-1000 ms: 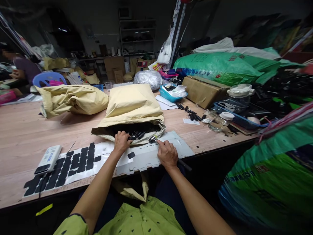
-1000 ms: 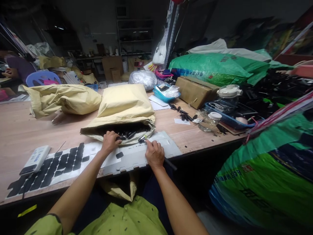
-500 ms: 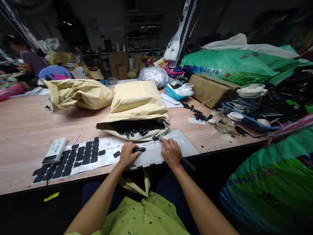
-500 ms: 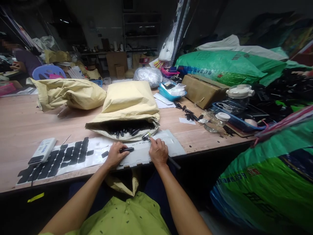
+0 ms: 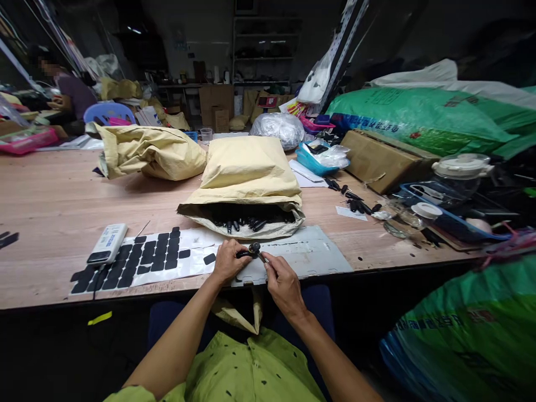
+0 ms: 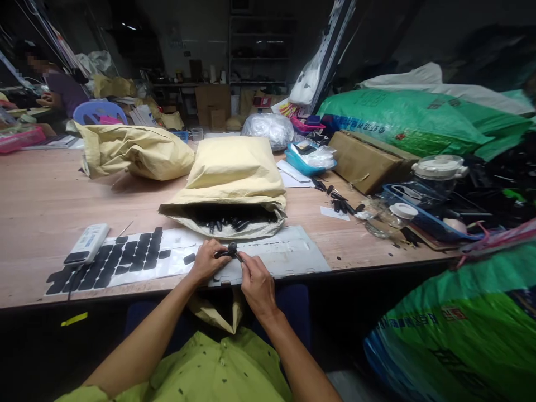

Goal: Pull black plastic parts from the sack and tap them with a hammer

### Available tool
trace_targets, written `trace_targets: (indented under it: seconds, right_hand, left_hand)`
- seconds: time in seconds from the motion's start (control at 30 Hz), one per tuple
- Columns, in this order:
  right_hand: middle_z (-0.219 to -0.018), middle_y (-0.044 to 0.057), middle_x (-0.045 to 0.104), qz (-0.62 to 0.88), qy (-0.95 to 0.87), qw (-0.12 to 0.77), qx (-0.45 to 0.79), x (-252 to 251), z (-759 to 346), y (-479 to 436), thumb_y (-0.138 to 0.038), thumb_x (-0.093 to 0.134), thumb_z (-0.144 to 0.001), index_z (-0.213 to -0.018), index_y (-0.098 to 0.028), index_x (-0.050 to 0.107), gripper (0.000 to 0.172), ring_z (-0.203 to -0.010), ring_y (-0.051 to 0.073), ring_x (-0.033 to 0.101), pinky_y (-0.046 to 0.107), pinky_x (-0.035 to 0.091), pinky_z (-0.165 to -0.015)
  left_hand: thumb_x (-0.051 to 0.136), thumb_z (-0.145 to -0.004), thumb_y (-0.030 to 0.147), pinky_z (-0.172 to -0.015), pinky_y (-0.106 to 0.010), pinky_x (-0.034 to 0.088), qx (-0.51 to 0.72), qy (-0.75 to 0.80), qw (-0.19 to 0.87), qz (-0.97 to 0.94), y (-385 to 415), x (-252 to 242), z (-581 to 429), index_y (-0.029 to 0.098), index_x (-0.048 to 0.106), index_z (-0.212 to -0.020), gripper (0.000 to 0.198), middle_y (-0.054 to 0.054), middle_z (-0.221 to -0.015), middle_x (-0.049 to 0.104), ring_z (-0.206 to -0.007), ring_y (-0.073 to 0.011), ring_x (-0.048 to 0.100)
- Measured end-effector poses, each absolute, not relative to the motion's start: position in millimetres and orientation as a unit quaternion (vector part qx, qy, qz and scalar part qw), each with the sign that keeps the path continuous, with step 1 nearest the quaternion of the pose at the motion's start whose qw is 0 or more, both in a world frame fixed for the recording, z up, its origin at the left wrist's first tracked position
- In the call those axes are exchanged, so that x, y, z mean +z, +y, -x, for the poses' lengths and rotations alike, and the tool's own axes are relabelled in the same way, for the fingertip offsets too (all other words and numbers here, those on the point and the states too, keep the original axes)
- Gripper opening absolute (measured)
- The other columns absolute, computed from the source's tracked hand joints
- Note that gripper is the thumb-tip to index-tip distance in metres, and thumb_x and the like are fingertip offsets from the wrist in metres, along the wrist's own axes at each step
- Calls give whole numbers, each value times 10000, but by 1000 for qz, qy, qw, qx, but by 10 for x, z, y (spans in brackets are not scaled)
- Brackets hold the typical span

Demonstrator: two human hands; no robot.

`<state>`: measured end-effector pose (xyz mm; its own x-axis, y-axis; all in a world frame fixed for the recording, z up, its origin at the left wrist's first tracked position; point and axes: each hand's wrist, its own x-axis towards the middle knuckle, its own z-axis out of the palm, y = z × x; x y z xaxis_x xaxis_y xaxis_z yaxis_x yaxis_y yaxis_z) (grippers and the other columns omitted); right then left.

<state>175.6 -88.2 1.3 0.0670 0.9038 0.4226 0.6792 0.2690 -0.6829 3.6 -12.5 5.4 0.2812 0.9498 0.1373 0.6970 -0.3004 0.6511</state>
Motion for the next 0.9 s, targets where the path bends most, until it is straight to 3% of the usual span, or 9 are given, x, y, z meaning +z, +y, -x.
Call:
trace_targets:
  seconds: [0.3, 0.5, 0.7, 0.9]
  right_hand:
    - [-1022, 71, 683, 594, -674, 428, 97, 88, -1702, -911, -233, 402, -986, -1260, -239, 642, 364, -959, 180, 647, 307, 518, -879]
    - [-967, 58, 676, 618, -681, 377, 108, 114, -1681, -937, -210, 416, -967, -1241, -248, 659, 368, -907, 176, 651, 280, 516, -821]
    - [-1002, 69, 668, 614, -663, 420, 87, 204, -1734, -915, -240, 398, -985, -1268, -234, 640, 373, -942, 178, 633, 290, 499, -855]
    - [-1010, 56, 673, 632, -664, 384, 106, 117, -1786, -944, -209, 425, -960, -1238, -224, 661, 365, -930, 165, 637, 264, 486, -818]
  left_hand:
    - [757, -792, 282, -819, -330, 404, 280, 529, 234, -766, -118, -9, -31, 260, 776, -970, 181, -19, -910, 611, -897, -190, 534]
    - [764, -783, 266, -803, -329, 402, 282, 531, 226, -767, -121, -4, -41, 245, 784, -961, 180, -25, -899, 616, -877, -188, 531]
    - [767, -780, 289, -801, -321, 411, 280, 536, 226, -764, -134, 16, -39, 235, 785, -947, 177, -24, -904, 618, -886, -189, 540]
    - [757, -787, 295, -828, -331, 416, 273, 543, 222, -762, -136, 19, -42, 241, 783, -954, 177, -26, -919, 621, -899, -191, 543]
